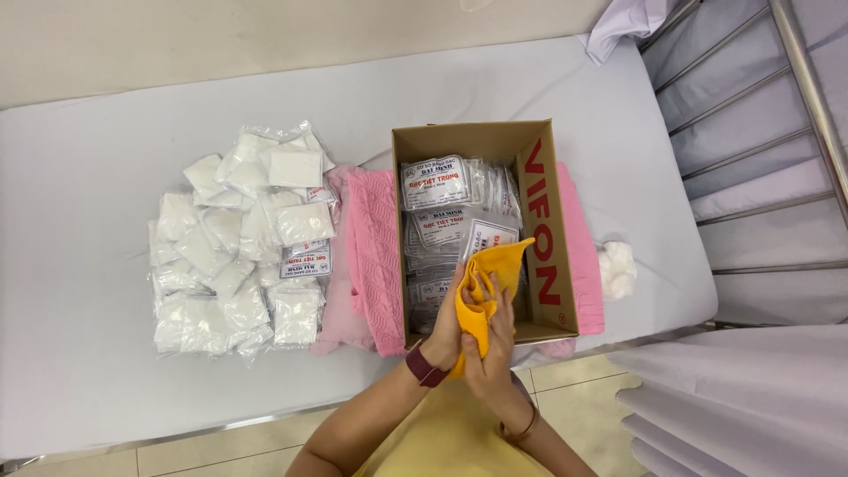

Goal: The person wipes small, individually wrapped white packages with a yellow cloth. They pick up each package from a pile on a white surface, wipe it, and place it into a cardboard box labeled VIFON. The task is performed repeatedly.

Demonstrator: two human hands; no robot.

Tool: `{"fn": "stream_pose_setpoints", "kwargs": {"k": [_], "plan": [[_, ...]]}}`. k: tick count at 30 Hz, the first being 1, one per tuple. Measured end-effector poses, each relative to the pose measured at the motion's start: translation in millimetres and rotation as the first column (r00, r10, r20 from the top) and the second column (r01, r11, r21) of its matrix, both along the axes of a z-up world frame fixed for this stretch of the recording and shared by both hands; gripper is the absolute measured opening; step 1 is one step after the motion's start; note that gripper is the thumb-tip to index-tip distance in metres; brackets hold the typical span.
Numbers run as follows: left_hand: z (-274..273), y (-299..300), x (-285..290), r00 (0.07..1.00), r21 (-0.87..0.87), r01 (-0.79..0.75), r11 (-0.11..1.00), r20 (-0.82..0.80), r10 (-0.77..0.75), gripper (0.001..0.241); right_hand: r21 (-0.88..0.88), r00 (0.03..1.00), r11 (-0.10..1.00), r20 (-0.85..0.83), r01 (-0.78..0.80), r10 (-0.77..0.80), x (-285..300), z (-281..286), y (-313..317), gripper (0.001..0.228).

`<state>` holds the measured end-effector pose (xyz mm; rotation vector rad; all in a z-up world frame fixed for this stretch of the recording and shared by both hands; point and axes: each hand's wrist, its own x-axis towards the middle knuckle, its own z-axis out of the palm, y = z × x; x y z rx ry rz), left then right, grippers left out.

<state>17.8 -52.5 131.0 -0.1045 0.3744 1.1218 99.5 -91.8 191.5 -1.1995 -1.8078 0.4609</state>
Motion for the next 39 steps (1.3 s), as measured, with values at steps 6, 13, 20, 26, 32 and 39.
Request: {"fn": "stream_pose_setpoints", "kwargs": {"k": [6,13,20,26,32,39], "plan": [[-17,-28,1,0.934,0.231,0.0,0.973,-0.347,0.082,0.04,-0.516,0.842,0.856,-0.457,0.013,-0.288,63,2,67,0.053],[14,-6,-3,0.686,0.328,-0.069,0.942,-0.67,0.283,0.067,-0.411,0.213,0.641,-0.906,-0.649,-0.365,79,-83,26,0.069],[13,9,-12,0.493,0.564,0.151,0.812,-0.755,0.433,0.037,-0.723,0.683,0.589,-0.635,-0.362,-0.361,79,-49,25,0.061],[6,27,-20,0.331,0.277,0.396,0.876,-0.932,0.145,0.027,-0.779,0.784,0.581,-0.507,-0.237,-0.36,108,-42,14,0.042],[-45,77,-43,0.643,0.048,-0.01,0.999,-0.765,0.043,0.022,-0.821,0.755,0.556,-0.444,-0.128,-0.481,164,-48,-14,0.041],[-117,155,-41,0.767,-0.143,-0.368,0.919,-0.606,0.213,0.025,-0.85,0.616,0.519,-0.456,-0.088,-0.642,189,-58,-27,0.044]]}}
